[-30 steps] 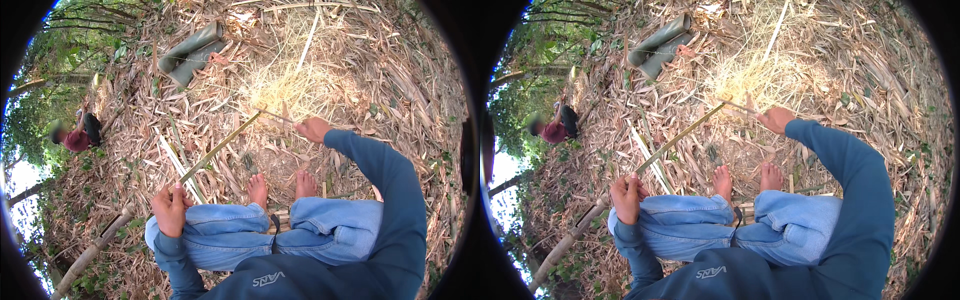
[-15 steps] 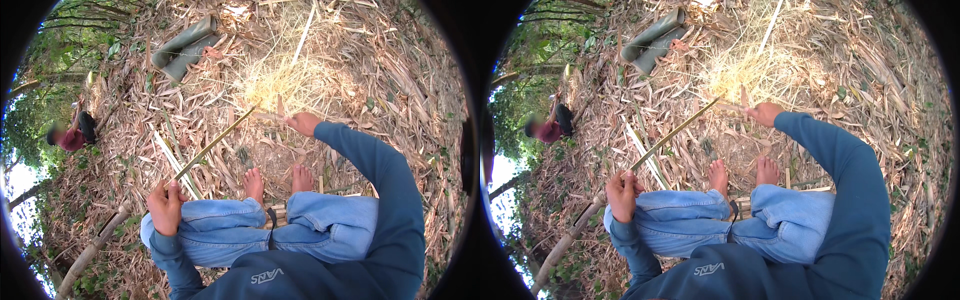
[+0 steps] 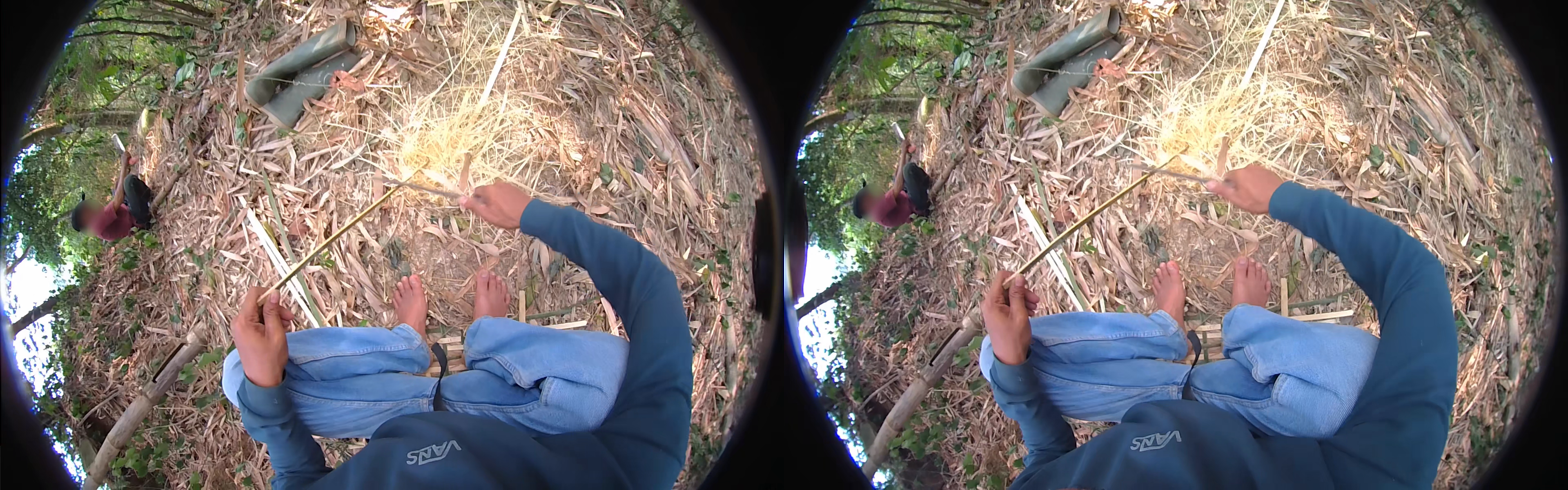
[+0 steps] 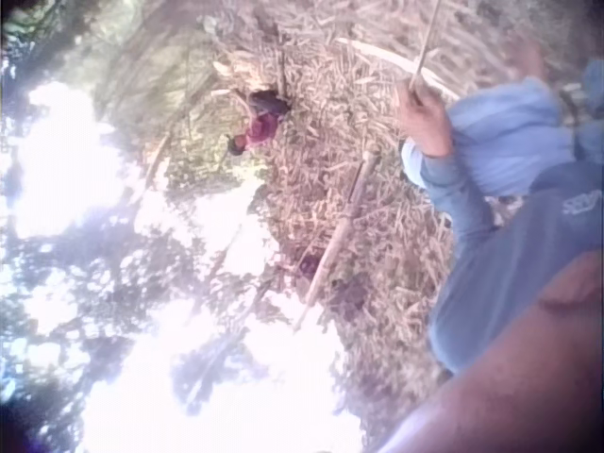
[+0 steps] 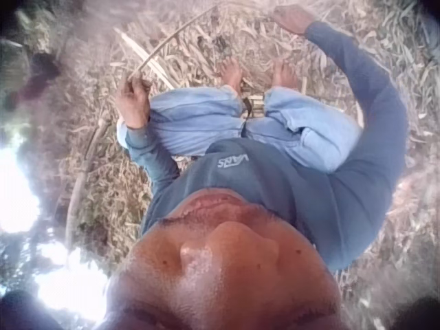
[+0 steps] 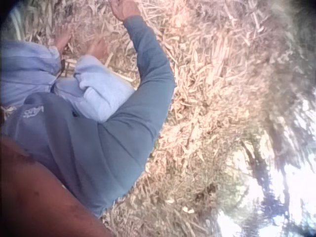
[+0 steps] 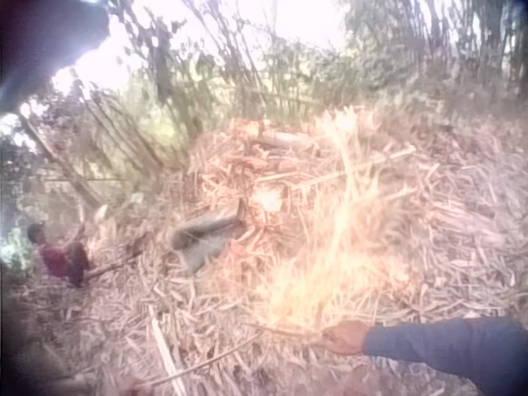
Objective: The person sits on a small woven stool in a wooded area and uses a machete to shave and sharpen a thin wooden stick. They hold the stick with their left hand and repeatedly scrape the blade along its length to create a tapered point, occasionally adjusting their grip.
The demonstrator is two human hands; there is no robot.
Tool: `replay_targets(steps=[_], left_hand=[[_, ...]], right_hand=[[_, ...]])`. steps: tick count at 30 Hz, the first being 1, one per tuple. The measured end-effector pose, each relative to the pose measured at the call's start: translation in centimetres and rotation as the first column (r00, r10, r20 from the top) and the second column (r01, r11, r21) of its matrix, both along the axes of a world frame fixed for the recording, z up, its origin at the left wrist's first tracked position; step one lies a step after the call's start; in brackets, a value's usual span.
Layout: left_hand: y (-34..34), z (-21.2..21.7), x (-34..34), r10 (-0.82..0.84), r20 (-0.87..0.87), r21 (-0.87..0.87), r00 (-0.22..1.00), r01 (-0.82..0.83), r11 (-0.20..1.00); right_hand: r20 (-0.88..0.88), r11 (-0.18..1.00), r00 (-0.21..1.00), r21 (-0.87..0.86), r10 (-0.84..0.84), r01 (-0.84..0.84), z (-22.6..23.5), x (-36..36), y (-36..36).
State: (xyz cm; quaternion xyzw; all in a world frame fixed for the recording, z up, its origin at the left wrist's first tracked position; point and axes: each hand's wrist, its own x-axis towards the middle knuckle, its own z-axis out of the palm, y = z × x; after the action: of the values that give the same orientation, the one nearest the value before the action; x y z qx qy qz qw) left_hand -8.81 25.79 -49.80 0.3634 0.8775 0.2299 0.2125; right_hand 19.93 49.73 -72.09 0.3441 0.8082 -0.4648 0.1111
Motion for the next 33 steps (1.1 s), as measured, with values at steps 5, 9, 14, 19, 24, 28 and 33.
replay_targets(steps=[5, 9, 14, 19, 24, 28, 33], left_hand=[[1.3, 0.7, 0.5, -0.094, -0.083, -0.012, 0.992, 0.094, 0.996], [0.7, 0.1, -0.7, -0.04, -0.065, -0.01, 0.997, 0.039, 0.999], [1.1, 0.2, -0.4, 0.005, -0.014, 0.008, 1.0, -0.005, 1.0], [1.3, -0.1, -0.5, 0.042, -0.032, 0.043, 0.999, -0.041, 0.998], [0.7, 0.0, -1.0, 0.06, 0.061, -0.011, 0.996, -0.06, 0.998], [0.7, -0.3, -1.1, 0.051, 0.059, 0.058, 0.997, -0.055, 0.997], [0.9, 0.0, -0.4, 0.113, 0.067, -0.002, 0.991, -0.113, 0.994]], right_hand=[[-0.092, 0.994, 0.99, -0.027, -0.106, 0.104, -2.1, -0.5, -3.1], [0.098, 1.0, 0.995, 0.007, -0.012, 0.011, -2.5, -1.1, 0.0], [-0.083, 0.999, 0.996, 0.047, -0.024, 0.028, -1.2, -1.3, -3.2], [0.174, 0.996, 0.985, 0.083, 0.015, -0.03, -2.4, -0.6, 1.8], [0.038, 0.996, 0.995, -0.003, -0.09, 0.09, -3.0, -1.2, -2.6], [0.205, 0.996, 0.979, 0.087, 0.005, -0.023, -4.9, 0.8, 4.0], [0.084, 0.995, 0.993, 0.06, -0.083, 0.078, -2.7, 0.2, -0.2]])
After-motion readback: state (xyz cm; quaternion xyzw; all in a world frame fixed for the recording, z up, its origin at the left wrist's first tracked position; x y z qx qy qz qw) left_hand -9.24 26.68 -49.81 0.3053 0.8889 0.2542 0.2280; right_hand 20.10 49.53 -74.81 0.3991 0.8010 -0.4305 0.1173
